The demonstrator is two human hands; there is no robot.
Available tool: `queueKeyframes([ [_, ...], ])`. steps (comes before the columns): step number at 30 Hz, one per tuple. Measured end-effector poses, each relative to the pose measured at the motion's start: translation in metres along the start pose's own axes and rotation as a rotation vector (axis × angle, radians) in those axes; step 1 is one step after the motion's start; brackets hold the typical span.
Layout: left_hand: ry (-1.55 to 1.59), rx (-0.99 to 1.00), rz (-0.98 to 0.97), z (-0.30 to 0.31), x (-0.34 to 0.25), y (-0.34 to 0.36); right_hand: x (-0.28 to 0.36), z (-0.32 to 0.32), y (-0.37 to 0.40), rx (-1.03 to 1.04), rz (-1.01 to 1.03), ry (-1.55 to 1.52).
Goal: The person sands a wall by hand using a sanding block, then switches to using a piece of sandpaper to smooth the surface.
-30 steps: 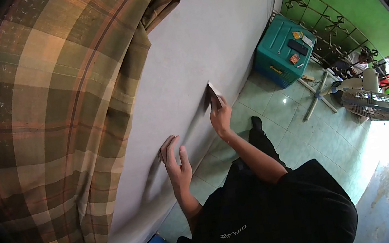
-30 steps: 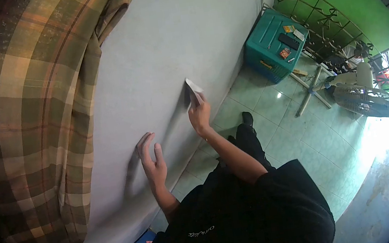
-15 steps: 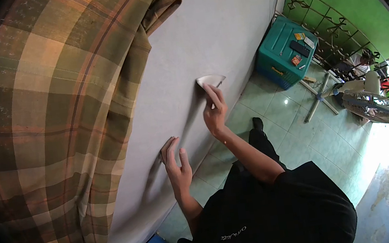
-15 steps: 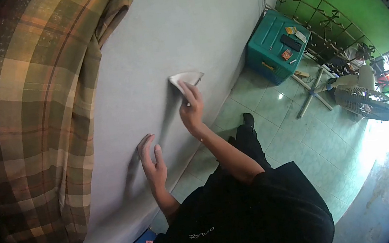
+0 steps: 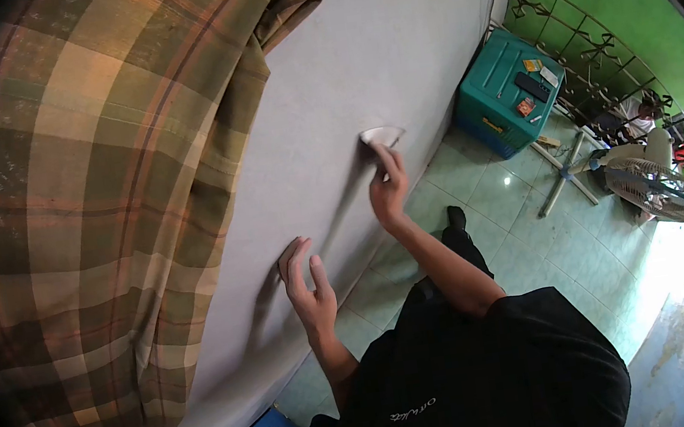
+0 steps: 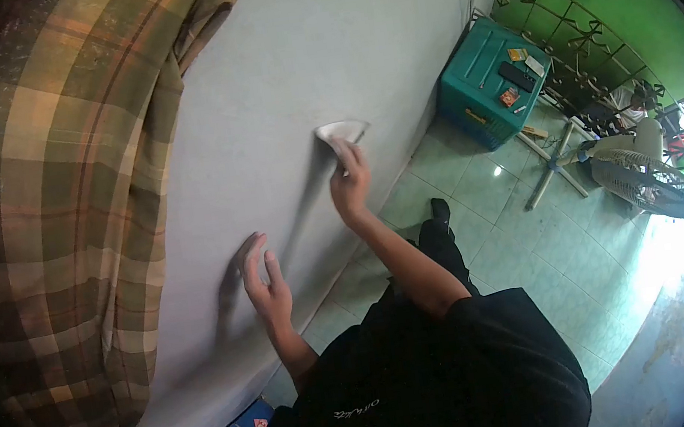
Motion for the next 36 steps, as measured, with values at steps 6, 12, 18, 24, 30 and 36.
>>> queueKeyframes([
  [6,-0.017,-0.13,0.047,0.018,0.001,0.006,0.078,-0.019,-0.023,0.161,0.336,0.096],
  [12,-0.063,-0.199,0.037,0.035,-0.002,0.01,0.052,-0.014,-0.039,0.018,0.259,0.154],
  [18,-0.013,-0.191,0.06,0.028,0.007,0.01,0.07,-0.017,-0.041,0.102,0.367,0.131],
  [24,-0.021,-0.159,0.073,0.026,0.003,0.008,0.108,-0.021,-0.026,0.281,0.422,0.169],
  [30,-0.019,-0.162,0.042,0.031,-0.002,0.009,0.074,-0.022,-0.04,-0.045,0.145,0.06],
  [36,-0.102,-0.149,0.004,0.028,-0.007,0.007,0.093,-0.028,-0.036,0.048,0.231,0.064],
])
Point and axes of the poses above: each hand's wrist, its own y-axis away from the middle knuckle, its own z-axis out of the back of the hand, x = y × z, the point moved 2 cm from there along -y, towards the middle knuckle, and after that the axes turned 14 degrees about -y, right-handed, at the moved point
